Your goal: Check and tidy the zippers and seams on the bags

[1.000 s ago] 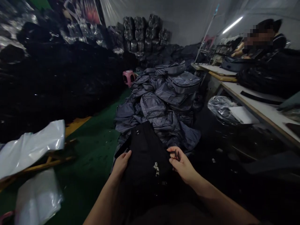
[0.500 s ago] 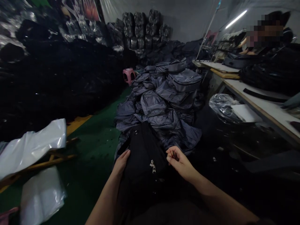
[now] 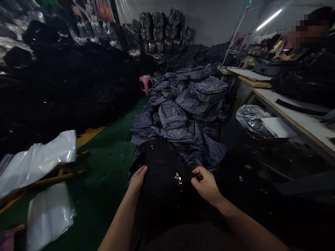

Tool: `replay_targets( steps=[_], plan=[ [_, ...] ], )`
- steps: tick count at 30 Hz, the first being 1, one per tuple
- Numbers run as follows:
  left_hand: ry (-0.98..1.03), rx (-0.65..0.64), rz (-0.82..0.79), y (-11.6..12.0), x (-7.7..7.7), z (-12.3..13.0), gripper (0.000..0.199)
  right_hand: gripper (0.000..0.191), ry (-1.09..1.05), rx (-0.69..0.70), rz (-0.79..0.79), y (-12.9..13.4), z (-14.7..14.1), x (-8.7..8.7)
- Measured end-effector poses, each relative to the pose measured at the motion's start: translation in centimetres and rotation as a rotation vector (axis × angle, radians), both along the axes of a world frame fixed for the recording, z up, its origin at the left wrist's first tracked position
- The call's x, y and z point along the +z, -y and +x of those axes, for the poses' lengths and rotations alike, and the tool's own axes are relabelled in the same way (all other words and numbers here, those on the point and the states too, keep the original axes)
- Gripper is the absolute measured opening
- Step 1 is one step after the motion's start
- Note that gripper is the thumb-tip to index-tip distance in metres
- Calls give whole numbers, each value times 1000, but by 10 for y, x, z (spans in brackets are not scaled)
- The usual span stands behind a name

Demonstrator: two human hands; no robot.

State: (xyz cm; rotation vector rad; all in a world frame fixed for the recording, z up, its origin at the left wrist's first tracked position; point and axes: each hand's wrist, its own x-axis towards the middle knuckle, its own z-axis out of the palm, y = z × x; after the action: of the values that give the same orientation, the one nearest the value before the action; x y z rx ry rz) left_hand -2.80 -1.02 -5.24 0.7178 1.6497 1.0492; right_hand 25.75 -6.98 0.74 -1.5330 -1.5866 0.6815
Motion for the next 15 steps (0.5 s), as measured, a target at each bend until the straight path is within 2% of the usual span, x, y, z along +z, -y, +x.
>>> replay_targets(
  steps=[3,6,8,11,14,15],
  plan=[
    [19,14,13,2,9,2,38,7,22,24,-17,4,12,-4],
    [31,-11,57,-8,38,4,35,6,15,149,48,14,17,0],
    [29,-54,117,-21,72,9,35,8,-5,261,116,21,15,6],
    [20,-158,237,-38,138,25,37,6,-12,442,231,27,-1,9],
    [-5,-293,364,-36,202,47,39,4,37,671,239,22,-29,-2],
    [-140,-409,454,-31,218,53,39,7,74,733,196,18,-39,-7]
  ],
)
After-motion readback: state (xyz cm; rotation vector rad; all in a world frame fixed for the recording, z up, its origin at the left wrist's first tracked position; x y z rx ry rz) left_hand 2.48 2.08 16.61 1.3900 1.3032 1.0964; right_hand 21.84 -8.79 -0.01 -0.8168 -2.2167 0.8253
